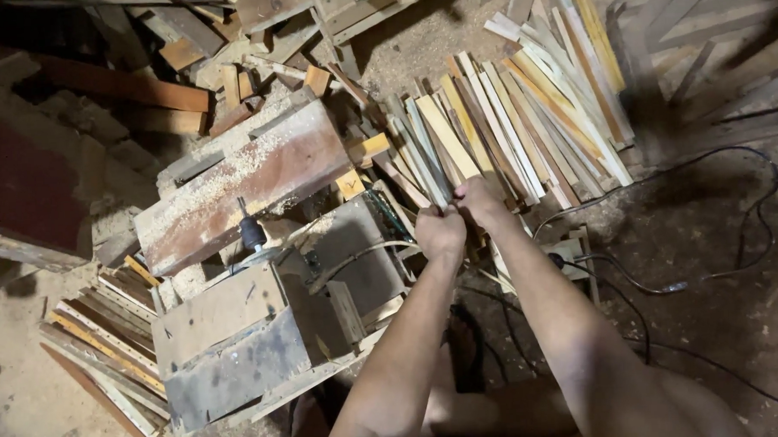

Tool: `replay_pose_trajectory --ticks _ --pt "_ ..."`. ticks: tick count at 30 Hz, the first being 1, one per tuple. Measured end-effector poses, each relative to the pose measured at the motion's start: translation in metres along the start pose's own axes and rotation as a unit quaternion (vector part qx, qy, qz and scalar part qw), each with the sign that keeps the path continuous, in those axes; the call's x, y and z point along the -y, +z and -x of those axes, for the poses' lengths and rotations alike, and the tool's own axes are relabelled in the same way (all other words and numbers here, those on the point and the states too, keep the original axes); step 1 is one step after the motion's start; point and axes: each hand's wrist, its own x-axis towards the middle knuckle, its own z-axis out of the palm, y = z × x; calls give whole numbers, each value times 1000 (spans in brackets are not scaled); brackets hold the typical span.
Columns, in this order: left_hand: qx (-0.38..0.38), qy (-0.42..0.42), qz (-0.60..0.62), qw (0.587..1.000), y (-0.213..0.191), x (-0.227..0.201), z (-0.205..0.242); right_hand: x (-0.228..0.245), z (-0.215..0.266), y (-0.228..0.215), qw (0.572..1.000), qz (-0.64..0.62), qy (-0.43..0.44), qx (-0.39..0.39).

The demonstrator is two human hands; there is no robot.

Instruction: Drilling holes into thin wooden strips using a mounted electric drill.

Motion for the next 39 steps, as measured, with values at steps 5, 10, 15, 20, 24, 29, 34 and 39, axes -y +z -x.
replay_pose_trajectory --ticks 5,10,15,20,24,29,34,39 --pt "8 -23 74 997 10 13 -5 33 82 -34 967 224 -111 52" --pt "38 -29 251 967 2 0 21 92 169 -62 960 86 -225 145" --pt "62 69 229 969 -27 -13 56 140 251 -77 958 -119 -196 172" --pt "26 184 43 982 -135 -60 119 169 296 -93 918 -219 -246 220" --pt "-12 263 -171 949 -214 -88 117 184 239 -80 880 -291 -249 280" --pt "-55 331 -233 913 -332 -93 99 190 265 -25 860 -308 -215 345" --pt "-80 330 -247 908 -415 -58 27 184 318 35 879 -213 -232 359" --pt "-80 398 -189 894 -470 -7 -35 186 399 55 730 70 -677 63"
